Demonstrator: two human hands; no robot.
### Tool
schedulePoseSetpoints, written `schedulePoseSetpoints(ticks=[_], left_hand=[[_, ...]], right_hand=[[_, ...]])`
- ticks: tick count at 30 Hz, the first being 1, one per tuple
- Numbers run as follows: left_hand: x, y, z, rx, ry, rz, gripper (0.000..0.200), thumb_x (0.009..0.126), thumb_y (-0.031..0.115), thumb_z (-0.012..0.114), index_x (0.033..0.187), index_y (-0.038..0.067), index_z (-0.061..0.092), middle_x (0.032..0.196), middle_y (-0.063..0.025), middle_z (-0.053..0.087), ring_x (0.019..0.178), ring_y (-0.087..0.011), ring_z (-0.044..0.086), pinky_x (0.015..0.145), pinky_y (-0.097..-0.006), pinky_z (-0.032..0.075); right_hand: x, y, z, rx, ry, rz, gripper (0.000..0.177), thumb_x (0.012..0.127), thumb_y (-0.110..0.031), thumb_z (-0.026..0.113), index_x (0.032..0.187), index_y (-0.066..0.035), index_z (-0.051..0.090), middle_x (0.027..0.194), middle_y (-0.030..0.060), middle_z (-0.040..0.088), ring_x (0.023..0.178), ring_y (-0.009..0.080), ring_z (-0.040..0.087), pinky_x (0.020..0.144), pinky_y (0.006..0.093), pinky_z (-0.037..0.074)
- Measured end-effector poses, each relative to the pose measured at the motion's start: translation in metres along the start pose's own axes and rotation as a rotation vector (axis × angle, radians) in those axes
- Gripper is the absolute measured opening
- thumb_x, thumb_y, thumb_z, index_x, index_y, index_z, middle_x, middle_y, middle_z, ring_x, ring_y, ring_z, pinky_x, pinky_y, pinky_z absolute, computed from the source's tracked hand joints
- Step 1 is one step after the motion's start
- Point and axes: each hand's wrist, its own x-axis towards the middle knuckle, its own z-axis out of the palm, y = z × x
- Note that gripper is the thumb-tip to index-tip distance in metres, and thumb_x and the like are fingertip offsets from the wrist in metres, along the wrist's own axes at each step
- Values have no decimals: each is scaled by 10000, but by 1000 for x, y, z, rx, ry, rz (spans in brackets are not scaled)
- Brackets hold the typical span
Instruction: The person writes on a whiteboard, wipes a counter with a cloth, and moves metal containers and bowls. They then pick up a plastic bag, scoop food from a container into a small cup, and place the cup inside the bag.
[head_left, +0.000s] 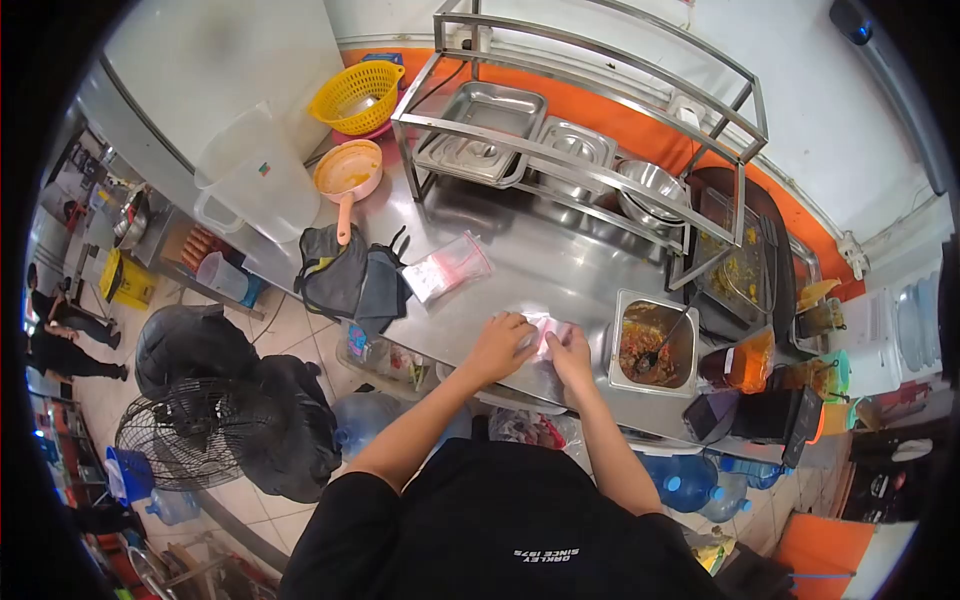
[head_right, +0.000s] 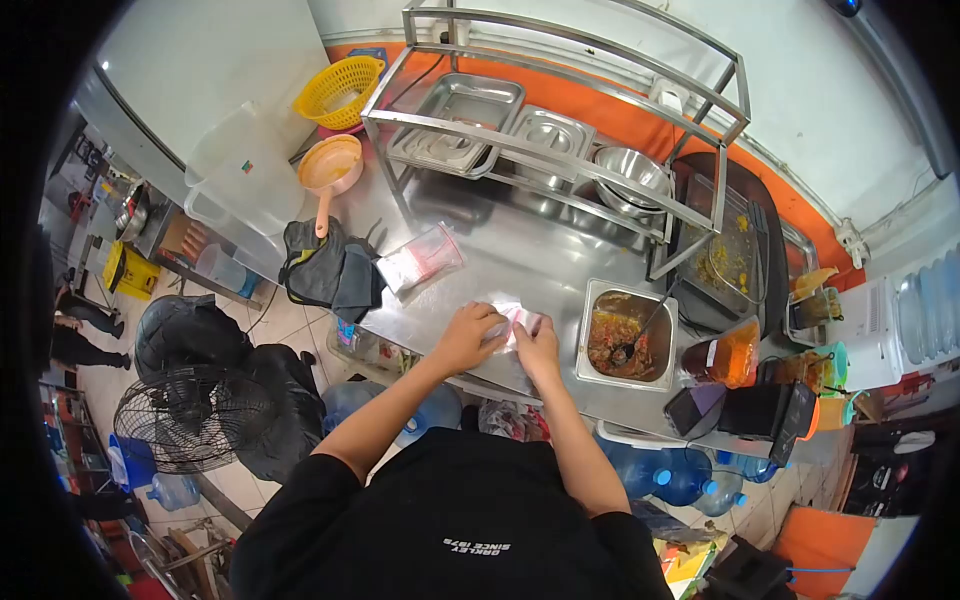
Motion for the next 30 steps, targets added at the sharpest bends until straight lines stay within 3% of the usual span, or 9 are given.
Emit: schedulePoseSetpoints(ticks=[2,5,8,15,18,20,27,28,30], left_hand=[[1,-13,14,21,48,-10,300,714,103,662,1004,49,606,951,-133,573,978,-318,515,796,-394,420],[4,-18,18,-91,102,-52,248,713,48,657,957,29,614,927,-138,572,970,-324,518,803,-387,421],[5,-9,21,-174,376,-141,213,697,15,665,906,7,625,914,-138,576,921,-329,538,787,-390,431],[11,-20,14,-201,221,-173,85,688,33,680,759,3,645,779,-142,584,756,-318,559,685,-386,444],[9,28,-12,-306,312,-292,65,698,49,695,723,11,649,736,-120,582,695,-241,560,633,-340,437],[5,55,-20,-451,355,-298,69,733,57,696,729,9,646,720,-79,579,632,-136,535,570,-273,416],[-8,69,-1,-885,472,-418,105,778,87,693,755,2,636,707,-31,540,598,-62,495,532,-225,394],[-9,78,-8,-884,476,-417,105,778,87,693,755,2,636,707,-31,540,598,-62,495,532,-225,394],[-8,111,-35,-340,490,-293,163,793,141,689,761,-11,642,670,-58,562,596,-64,512,525,-235,396]], right_hand=[[-11,-6,-8,-374,34,-133,614,767,-185,647,1242,79,363,1202,269,473,1096,381,493,928,416,397],[-36,-18,-17,-410,-19,-258,605,762,-178,645,1234,85,374,1206,262,446,1098,401,467,951,430,374],[-51,-23,-18,-394,-4,-313,513,776,-147,636,1199,53,425,1140,214,467,990,319,525,845,374,447],[-63,-39,-17,-92,-150,-181,270,830,-93,611,1061,25,536,932,89,590,810,146,581,711,262,488],[-60,-52,-2,224,13,-293,159,832,-90,631,929,24,579,781,55,618,698,90,570,612,223,476],[-56,-53,-2,301,-56,-201,123,845,-86,620,896,21,587,770,47,620,680,85,571,599,223,477],[-73,-76,-19,372,-203,-176,84,859,-56,596,819,18,604,703,32,622,607,64,567,523,221,462],[-76,-77,-25,321,-213,-196,103,853,-63,605,794,22,606,678,37,620,592,65,567,514,218,461],[-89,-95,-42,197,-192,-199,127,845,-73,620,766,27,605,652,41,616,579,66,568,506,217,463]])
